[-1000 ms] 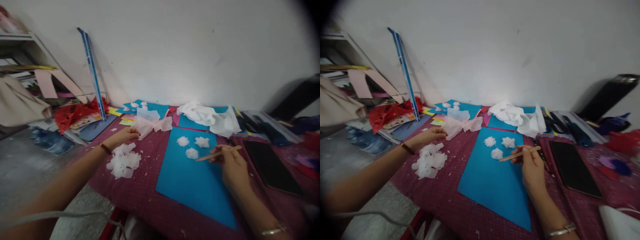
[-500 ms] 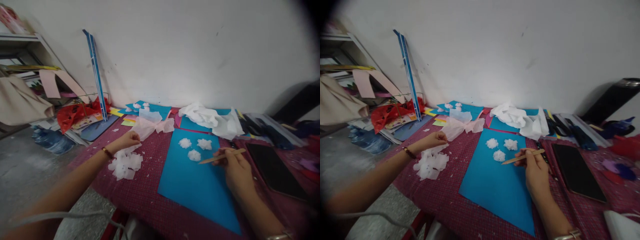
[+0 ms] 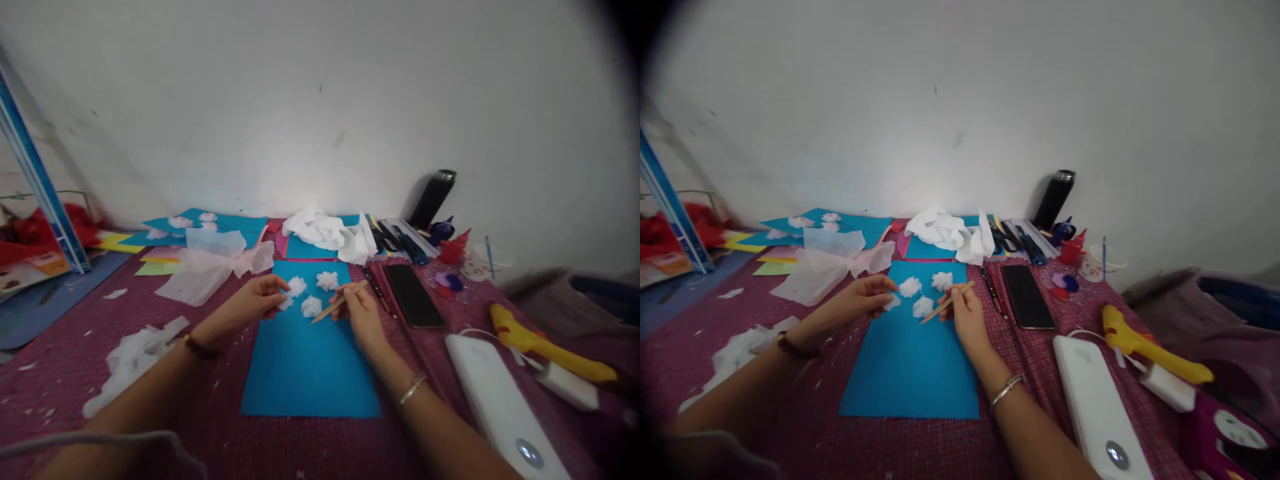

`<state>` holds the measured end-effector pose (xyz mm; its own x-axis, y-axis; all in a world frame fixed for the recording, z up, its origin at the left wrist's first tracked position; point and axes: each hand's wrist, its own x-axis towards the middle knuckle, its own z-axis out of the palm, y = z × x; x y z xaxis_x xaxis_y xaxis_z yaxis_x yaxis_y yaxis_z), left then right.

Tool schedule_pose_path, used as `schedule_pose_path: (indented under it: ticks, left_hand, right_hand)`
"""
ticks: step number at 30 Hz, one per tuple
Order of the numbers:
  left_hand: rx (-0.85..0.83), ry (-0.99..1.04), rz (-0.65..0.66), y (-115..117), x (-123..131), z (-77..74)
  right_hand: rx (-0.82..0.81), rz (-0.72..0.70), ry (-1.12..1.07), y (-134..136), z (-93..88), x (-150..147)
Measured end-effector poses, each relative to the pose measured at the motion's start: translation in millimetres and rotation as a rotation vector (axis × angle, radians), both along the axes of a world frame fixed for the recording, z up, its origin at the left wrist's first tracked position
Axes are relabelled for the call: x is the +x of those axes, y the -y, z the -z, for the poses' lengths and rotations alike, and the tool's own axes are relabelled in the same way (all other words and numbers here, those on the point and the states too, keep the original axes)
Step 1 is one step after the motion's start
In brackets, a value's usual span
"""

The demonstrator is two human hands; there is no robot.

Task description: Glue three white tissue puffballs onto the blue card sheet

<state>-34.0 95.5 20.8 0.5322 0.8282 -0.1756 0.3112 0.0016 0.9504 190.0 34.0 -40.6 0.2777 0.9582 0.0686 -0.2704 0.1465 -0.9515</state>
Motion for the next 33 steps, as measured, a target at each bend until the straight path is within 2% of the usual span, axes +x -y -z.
schedule_pose_path:
  ticks: [4,10,13,16,18,21,26,30,33]
  left_hand:
    - [-0.038,0.116,0.004,-8,14,20.9]
    - [-0.205,0.119,0.031,-11,9,45.2]
    - [-0.156,0.037,0.112,-10,9,46.4]
    - [0.001,-0.038,0.184,-6,13,44.1]
    - [0.123,-0.054,0.188,-2,18,44.9]
    - [0.252,-0.090,0.122,2,27,51.1]
    - [0.286,-0.162,0.025,3,38,61.3]
    - [0.292,-0.129,-0.002,1,41,62.5]
    - [0.283,-0.126,0.004,2,43,60.1]
  right_hand:
    - [-0.022,-0.021,-0.008,0,1.1,-4]
    - [-0.013,-0.026,-0.004,-2,4.0,-4]
    - [-0.019,-0.022,-0.006,-4,6.6,-5]
    - [-0.019,-0.019,-0.011,-5,7.8,-6]
    - [-0.025,-0.021,-0.014,-6,7.1,-7]
    - [-0.022,0.001,-0.030,-5,3.1,-6]
    - [0.086,0.126,-0.039,3,-9.3,0]
    - [0.124,0.072,0.067,9,-14.7,-2]
    - [0.142,0.046,0.215,10,-11.6,-6]
